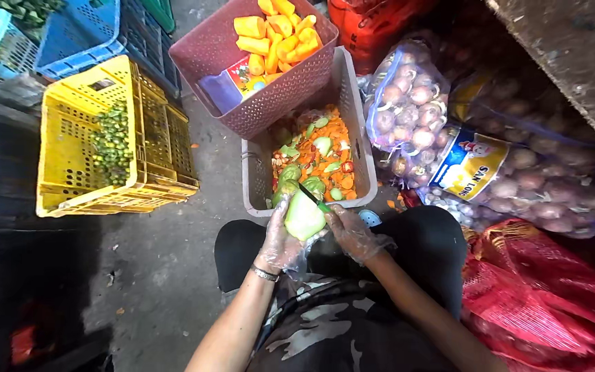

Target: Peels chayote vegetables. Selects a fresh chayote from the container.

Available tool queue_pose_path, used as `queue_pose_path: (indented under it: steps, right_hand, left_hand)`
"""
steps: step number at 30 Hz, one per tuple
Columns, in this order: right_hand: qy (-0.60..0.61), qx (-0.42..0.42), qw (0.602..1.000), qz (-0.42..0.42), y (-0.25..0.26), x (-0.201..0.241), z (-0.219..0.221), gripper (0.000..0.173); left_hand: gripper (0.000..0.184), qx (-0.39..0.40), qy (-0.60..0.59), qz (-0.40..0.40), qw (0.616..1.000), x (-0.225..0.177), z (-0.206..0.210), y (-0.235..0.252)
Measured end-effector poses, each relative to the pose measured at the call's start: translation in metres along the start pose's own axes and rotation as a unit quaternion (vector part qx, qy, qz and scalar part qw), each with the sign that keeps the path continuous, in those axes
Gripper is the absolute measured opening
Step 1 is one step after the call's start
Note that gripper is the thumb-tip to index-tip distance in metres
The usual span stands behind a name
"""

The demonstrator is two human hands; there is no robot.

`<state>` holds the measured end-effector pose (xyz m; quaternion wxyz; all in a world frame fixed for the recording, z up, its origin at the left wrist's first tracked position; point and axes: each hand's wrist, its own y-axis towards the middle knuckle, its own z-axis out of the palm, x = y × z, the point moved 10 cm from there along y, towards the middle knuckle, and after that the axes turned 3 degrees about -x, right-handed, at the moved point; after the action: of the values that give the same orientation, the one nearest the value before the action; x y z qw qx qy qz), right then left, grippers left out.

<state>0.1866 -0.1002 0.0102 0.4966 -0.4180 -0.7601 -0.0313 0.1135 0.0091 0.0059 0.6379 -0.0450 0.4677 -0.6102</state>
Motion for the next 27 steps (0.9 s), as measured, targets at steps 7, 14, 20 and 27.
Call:
queue_pose_path:
  steps: [7, 14, 20, 27]
  right_hand:
    - [0.006, -0.071, 0.997, 0.003, -0.008, -0.011, -0.023, 0.045]
    - [-0.059, 0.042, 0.995, 0.071, -0.015, -0.014, -0.003, 0.049]
    - [-0.038, 0.092, 0.988, 0.121, -0.001, -0.026, 0.023, 0.051]
    - [-0.015, 0.098, 0.988, 0.121, 0.004, -0.026, 0.02, 0.051]
  left_hand:
    - [0.045, 0.001, -0.059, 0.028, 0.998, -0.01, -0.015, 0.009]
    - [0.057, -0.034, -0.064, -0.071, 0.995, 0.009, -0.014, 0.008]
    - [0.072, 0.035, 0.088, -0.044, 0.995, 0.021, -0.018, 0.021]
    - [0.118, 0.032, 0.468, 0.189, 0.862, -0.003, -0.017, 0.026]
